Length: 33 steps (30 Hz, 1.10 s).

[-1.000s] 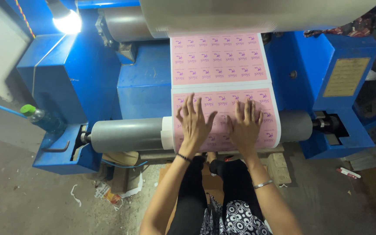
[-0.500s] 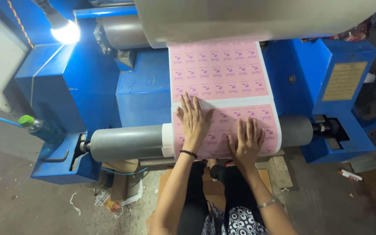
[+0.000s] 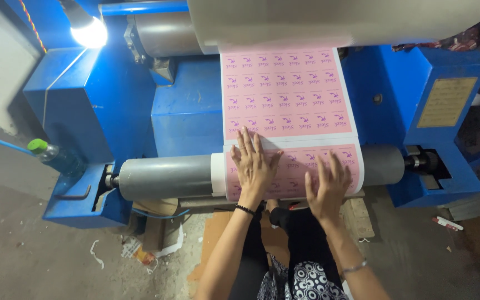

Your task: The person operates a blue labeling machine, guiding a continuous pink label sheet with purple text and deer graphics through rollers. The hands smooth and align the labels as they feed onto a gray roller, ensuring proper placement during the process.

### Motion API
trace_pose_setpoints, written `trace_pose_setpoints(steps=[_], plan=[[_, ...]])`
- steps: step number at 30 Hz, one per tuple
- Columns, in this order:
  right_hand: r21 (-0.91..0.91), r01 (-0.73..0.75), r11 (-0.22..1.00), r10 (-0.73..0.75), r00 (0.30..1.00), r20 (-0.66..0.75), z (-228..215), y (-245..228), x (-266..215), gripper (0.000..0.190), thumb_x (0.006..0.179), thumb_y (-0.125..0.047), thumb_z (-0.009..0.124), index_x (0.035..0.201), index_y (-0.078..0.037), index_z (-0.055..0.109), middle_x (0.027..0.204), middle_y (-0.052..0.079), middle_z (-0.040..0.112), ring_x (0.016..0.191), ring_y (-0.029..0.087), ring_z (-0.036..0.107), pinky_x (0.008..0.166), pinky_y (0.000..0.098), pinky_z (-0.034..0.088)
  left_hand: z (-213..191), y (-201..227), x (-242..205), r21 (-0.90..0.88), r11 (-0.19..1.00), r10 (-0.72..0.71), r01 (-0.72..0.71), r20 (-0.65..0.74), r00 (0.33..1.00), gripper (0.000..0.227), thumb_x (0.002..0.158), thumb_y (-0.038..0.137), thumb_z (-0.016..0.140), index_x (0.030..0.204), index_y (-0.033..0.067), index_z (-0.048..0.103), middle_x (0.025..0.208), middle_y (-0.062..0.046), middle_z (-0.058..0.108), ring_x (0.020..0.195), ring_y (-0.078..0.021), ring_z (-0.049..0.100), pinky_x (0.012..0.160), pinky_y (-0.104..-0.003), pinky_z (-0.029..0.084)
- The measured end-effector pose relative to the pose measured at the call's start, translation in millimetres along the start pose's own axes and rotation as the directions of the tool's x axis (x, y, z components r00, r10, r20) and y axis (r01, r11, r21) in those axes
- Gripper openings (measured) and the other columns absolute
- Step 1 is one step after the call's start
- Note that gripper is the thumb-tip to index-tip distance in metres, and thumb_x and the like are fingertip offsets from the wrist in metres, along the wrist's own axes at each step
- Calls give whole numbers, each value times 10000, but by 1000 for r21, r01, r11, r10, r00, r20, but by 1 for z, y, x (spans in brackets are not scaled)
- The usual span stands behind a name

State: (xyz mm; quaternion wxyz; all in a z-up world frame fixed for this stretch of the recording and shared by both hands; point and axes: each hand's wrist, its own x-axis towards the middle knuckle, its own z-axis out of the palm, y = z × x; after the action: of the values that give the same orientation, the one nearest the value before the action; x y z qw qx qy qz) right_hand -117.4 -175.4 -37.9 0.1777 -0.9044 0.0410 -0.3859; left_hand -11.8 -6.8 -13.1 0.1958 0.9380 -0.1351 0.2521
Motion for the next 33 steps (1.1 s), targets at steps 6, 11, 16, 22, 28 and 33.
trace_pose_setpoints(steps=[6, 11, 16, 22, 28, 33], plan=[[-112, 18, 994, -5, 993, 117, 23, 8, 73, 734, 1040, -578, 354, 1568, -69, 381, 1669, 207, 225, 1546, 352, 202, 1236, 589, 109, 3, 0, -21, -31, 999, 5, -6, -43, 999, 910, 948, 676, 474, 1464, -73, 427, 1591, -318, 303, 1499, -418, 255, 1187, -573, 161], [-166, 111, 980, -72, 972, 226, 31, 0, 75, 738, 1045, -606, 280, 1564, -92, 384, 1636, 210, 288, 1510, 384, 248, 1234, 586, 151, 4, -1, -40, 18, 998, 54, -52, -81, 995, 871, 969, 670, 435, 1465, -46, 432, 1603, -273, 328, 1519, -418, 244, 1210, -559, 50], [-169, 133, 977, -97, 974, 205, 25, -1, 58, 700, 1053, -579, 282, 1530, -91, 437, 1615, 201, 362, 1495, 399, 311, 1227, 600, 167, 3, -1, -52, 83, 993, 94, -84, -124, 988, 869, 971, 670, 437, 1476, -38, 441, 1609, -227, 336, 1529, -402, 207, 1212, -542, -71], [-175, 140, 975, -114, 982, 149, 21, 0, 39, 662, 1065, -543, 309, 1518, -86, 465, 1600, 209, 392, 1497, 397, 324, 1233, 595, 160, -2, -3, -72, -70, 994, 87, -90, -38, 995, 863, 942, 620, 542, 1515, -4, 380, 1645, -194, 254, 1553, -348, 125, 1229, -547, -33], [-147, 133, 980, -111, 983, 147, 13, -2, 23, 666, 1060, -546, 321, 1530, -92, 447, 1604, 201, 381, 1504, 403, 300, 1231, 609, 156, -10, -7, -89, -97, 988, 119, -117, 11, 993, 937, 885, 566, 644, 1558, 4, 313, 1658, -160, 227, 1549, -329, 113, 1234, -536, 5], [-132, 141, 981, -116, 977, 178, 3, -3, 12, 688, 1049, -568, 323, 1561, -113, 381, 1614, 205, 347, 1509, 408, 281, 1226, 621, 163, -14, -10, -103, -61, 988, 143, -143, -12, 990, 906, 886, 514, 685, 1559, 35, 313, 1660, -139, 230, 1549, -312, 136, 1231, -523, 59]])
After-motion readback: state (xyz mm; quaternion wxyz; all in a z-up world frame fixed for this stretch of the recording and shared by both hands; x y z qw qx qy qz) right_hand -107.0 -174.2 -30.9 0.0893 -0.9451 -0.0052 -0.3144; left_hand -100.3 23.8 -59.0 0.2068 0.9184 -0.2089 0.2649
